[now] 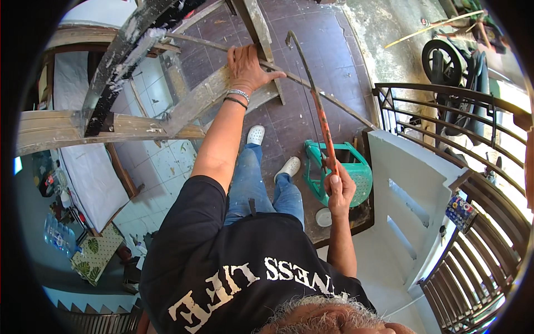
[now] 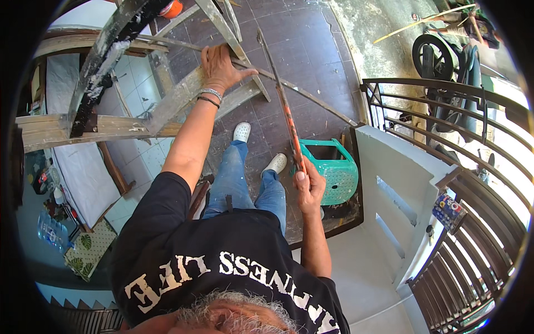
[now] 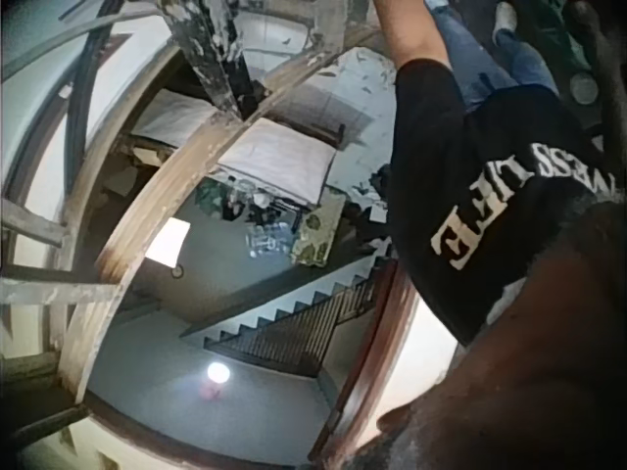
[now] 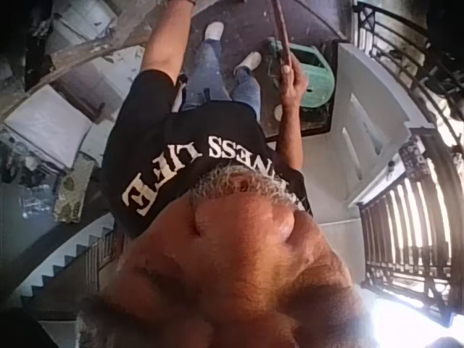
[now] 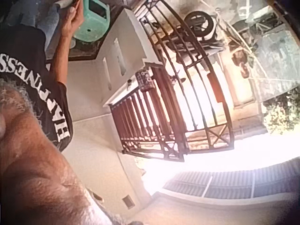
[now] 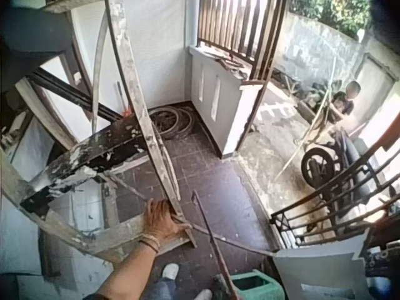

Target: Sawing a piece of material using a hacksaw while supporting it on a ladder.

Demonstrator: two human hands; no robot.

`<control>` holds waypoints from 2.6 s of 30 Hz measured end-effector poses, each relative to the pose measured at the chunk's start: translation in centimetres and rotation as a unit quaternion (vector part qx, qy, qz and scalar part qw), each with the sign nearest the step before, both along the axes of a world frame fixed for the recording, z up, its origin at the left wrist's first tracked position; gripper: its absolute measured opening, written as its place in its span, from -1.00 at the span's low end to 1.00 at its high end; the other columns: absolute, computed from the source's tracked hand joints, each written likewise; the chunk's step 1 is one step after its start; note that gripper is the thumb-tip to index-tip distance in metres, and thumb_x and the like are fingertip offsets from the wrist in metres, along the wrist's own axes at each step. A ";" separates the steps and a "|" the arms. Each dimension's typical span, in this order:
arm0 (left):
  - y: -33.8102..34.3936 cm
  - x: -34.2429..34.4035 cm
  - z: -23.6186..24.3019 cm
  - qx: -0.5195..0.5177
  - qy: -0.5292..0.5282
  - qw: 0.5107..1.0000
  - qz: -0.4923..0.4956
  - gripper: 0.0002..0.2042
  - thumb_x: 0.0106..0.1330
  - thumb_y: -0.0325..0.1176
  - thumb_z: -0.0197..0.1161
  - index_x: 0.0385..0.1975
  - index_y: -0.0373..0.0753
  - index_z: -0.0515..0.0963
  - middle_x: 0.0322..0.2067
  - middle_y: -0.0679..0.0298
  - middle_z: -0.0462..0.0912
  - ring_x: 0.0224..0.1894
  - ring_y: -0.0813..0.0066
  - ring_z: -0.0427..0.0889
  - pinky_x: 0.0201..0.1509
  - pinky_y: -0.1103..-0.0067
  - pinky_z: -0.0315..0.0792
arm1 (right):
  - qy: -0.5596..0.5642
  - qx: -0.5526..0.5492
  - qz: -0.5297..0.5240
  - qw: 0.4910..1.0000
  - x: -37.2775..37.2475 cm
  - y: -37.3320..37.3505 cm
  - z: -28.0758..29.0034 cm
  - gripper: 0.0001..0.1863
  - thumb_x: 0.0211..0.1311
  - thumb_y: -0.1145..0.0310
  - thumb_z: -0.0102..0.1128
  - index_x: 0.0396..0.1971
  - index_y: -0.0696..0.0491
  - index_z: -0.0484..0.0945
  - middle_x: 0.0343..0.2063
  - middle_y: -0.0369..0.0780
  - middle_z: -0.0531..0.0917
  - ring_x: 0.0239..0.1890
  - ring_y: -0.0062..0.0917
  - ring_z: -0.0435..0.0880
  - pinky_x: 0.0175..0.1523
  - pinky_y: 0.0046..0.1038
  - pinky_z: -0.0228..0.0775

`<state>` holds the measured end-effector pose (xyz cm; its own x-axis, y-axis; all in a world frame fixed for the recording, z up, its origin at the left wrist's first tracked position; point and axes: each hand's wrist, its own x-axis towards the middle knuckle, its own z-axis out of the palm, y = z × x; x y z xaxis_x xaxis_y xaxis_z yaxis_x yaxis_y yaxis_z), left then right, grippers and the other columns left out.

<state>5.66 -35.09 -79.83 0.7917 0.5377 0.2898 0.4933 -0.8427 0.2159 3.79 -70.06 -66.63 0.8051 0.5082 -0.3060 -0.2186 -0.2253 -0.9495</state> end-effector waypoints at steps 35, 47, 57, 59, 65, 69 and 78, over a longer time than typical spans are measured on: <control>0.3 0.2 0.0 0.023 0.051 0.998 -0.007 -0.06 -0.40 0.65 0.15 -0.20 -0.12 0.58 -0.24 0.32 0.52 0.00 0.40 0.35 0.27 0.29 -0.08 | 0.014 0.053 -0.040 0.998 0.0 2.2 -4.9 -0.41 0.34 0.05 -0.01 0.09 0.31 0.42 -0.71 -0.39 0.38 -0.71 -0.79 0.24 -0.61 -0.69 -0.04; 0.3 0.1 0.6 0.025 0.066 0.997 -0.011 -0.10 -0.34 0.62 0.16 -0.21 -0.11 0.57 -0.17 0.28 0.53 0.07 0.38 0.35 0.28 0.26 -0.07 | 0.012 0.076 -0.046 0.996 0.3 2.4 -6.2 -0.44 0.37 0.08 -0.03 0.07 0.31 0.44 -0.71 -0.40 0.38 -0.73 -0.79 0.22 -0.62 -0.68 -0.01; 0.3 0.0 0.6 0.026 0.060 0.998 -0.013 -0.11 -0.33 0.63 0.14 -0.24 -0.11 0.57 -0.19 0.30 0.54 0.05 0.40 0.37 0.27 0.30 -0.05 | 0.038 0.030 -0.005 0.999 -2.0 -0.3 -5.9 -0.53 0.40 0.15 -0.06 0.05 0.25 0.46 -0.72 -0.42 0.34 -0.68 -0.80 0.22 -0.57 -0.65 -0.02; 0.4 0.0 0.4 0.031 0.053 0.998 -0.015 -0.11 -0.34 0.64 0.13 -0.26 -0.12 0.57 -0.19 0.29 0.54 0.04 0.40 0.37 0.26 0.31 -0.04 | 0.050 0.023 -0.024 0.998 -2.3 -0.4 -5.3 -0.53 0.40 0.14 -0.07 0.03 0.24 0.47 -0.73 -0.43 0.33 -0.70 -0.80 0.21 -0.58 -0.65 -0.03; 0.5 0.4 0.2 0.032 0.049 0.998 -0.020 -0.10 -0.34 0.64 0.12 -0.27 -0.12 0.57 -0.20 0.28 0.53 0.03 0.40 0.37 0.25 0.31 -0.03 | 0.032 0.037 -0.022 0.999 2.6 5.9 -7.3 -0.59 0.41 0.17 -0.06 -0.01 0.21 0.50 -0.71 -0.44 0.32 -0.67 -0.80 0.22 -0.57 -0.67 -0.02; 0.3 0.1 0.2 0.032 0.056 0.998 -0.022 -0.10 -0.34 0.64 0.13 -0.25 -0.12 0.57 -0.20 0.28 0.54 0.04 0.41 0.37 0.25 0.31 -0.04 | 0.023 0.043 -0.020 0.999 2.1 6.0 -7.0 -0.61 0.41 0.20 -0.07 0.00 0.19 0.50 -0.70 -0.45 0.31 -0.66 -0.81 0.22 -0.57 -0.66 -0.02; 0.7 -0.2 0.5 0.043 0.040 0.998 -0.028 -0.11 -0.32 0.63 0.13 -0.24 -0.13 0.57 -0.19 0.26 0.54 0.04 0.40 0.37 0.25 0.32 -0.02 | 0.022 -0.009 -0.014 1.000 0.0 3.5 -5.2 -0.60 0.41 0.17 -0.07 -0.04 0.21 0.51 -0.71 -0.44 0.32 -0.69 -0.81 0.21 -0.60 -0.67 -0.04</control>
